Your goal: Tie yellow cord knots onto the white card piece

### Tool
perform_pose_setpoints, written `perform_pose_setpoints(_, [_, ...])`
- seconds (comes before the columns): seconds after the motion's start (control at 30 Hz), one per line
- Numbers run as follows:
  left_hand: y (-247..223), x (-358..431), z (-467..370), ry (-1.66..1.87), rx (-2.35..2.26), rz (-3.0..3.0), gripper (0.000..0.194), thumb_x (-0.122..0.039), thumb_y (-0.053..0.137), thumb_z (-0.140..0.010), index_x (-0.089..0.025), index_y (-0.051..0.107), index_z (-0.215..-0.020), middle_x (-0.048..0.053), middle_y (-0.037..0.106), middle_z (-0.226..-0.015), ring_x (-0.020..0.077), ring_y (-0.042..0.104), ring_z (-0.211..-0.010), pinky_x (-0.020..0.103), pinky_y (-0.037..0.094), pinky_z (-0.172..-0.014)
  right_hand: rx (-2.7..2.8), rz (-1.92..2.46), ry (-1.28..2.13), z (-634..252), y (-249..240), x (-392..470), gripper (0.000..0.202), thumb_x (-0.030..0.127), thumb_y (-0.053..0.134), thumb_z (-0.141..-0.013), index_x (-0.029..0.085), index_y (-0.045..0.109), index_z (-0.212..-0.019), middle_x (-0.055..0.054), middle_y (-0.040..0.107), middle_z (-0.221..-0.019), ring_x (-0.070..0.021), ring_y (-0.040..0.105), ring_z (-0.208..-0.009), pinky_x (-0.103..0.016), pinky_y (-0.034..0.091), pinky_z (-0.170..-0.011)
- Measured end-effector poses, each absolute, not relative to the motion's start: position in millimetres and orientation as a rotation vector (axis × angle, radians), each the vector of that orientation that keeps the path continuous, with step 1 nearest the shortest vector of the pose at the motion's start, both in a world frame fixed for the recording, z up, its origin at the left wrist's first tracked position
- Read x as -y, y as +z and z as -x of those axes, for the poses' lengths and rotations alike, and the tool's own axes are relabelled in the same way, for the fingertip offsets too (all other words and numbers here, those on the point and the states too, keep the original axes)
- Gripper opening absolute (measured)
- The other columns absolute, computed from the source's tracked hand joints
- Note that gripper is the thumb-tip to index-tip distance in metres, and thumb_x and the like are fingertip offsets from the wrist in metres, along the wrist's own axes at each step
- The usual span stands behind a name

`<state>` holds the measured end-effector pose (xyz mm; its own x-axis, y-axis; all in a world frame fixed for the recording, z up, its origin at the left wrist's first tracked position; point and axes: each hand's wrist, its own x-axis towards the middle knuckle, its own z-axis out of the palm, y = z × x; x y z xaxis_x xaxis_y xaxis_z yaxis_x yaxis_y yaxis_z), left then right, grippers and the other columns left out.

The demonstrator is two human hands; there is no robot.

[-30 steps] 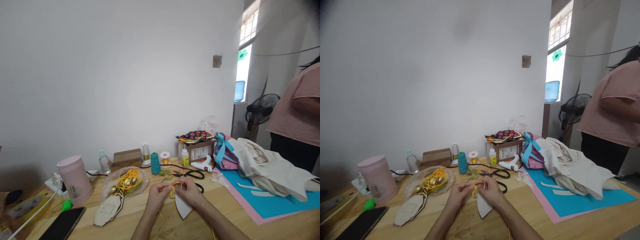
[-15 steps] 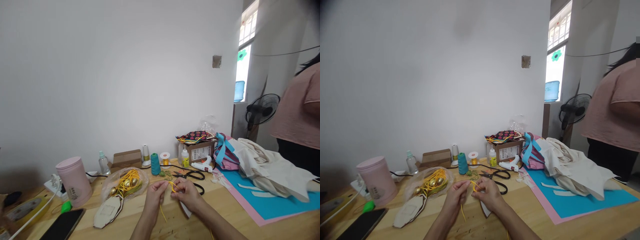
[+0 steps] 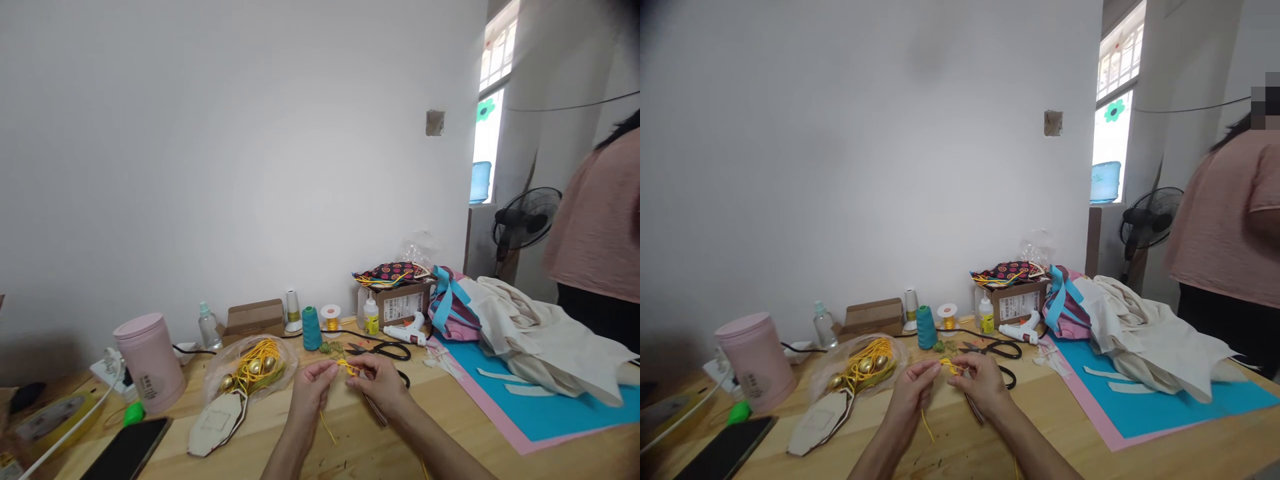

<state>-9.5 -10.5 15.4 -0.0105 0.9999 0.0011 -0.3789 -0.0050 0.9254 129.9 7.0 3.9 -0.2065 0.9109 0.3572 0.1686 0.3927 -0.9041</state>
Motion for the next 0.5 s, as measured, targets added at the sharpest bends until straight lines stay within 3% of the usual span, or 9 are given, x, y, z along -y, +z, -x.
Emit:
perform_pose_setpoints(0.07, [12.6,7.8,10.0,1.403,-0.910,-0.944,0.023,-0.024,0.071,-0.045,-0.011,0.065,-0.064,0.000,0.060,-0.047,0.0094,0.051,-0.045,0.020,0.040,-0.048,1.712,0.992,0.824,-131.0,4.1,-6.6,0.023,0.022,0.062,-0.056,0.016,0.063,-0.078,-0.002,0.061,-0.071,-0.0142,0.051,-0.063,-0.022,0.039,-0.057])
perform_pose_setpoints(0.17, [8.5,5.4,10.8,1.414,-0.921,-0.980,0.023,-0.022,0.070,-0.048,-0.011,0.066,-0.067,0.005,0.066,-0.061,0.0147,0.057,-0.059,0.025,0.042,-0.060,1.817,0.983,0.709,-133.1,6.0,-4.4,0.020,0.024,0.061,-0.058,0.018,0.063,-0.077,-0.001,0.060,-0.069,-0.0123,0.049,-0.061,-0.020,0.036,-0.055])
perform_pose_setpoints(0.37, [11.1,9.6,9.2,1.367,-0.909,-1.027,0.020,-0.024,0.069,-0.050,-0.013,0.067,-0.067,0.004,0.067,-0.060,0.0142,0.057,-0.057,0.025,0.041,-0.061,1.910,1.008,0.633,-133.3,9.9,-0.6,0.013,0.023,0.061,-0.058,0.018,0.062,-0.070,0.002,0.059,-0.062,-0.0105,0.048,-0.057,-0.019,0.033,-0.053])
perform_pose_setpoints(0.5, [13.8,11.3,8.0,1.380,-0.958,-1.033,0.023,-0.027,0.070,-0.048,-0.012,0.068,-0.066,0.004,0.066,-0.059,0.0136,0.055,-0.055,0.022,0.041,-0.055,1.876,1.048,0.718,-131.7,5.9,-2.4,0.021,0.025,0.062,-0.056,0.019,0.063,-0.076,0.001,0.060,-0.062,-0.0109,0.048,-0.054,-0.019,0.034,-0.050])
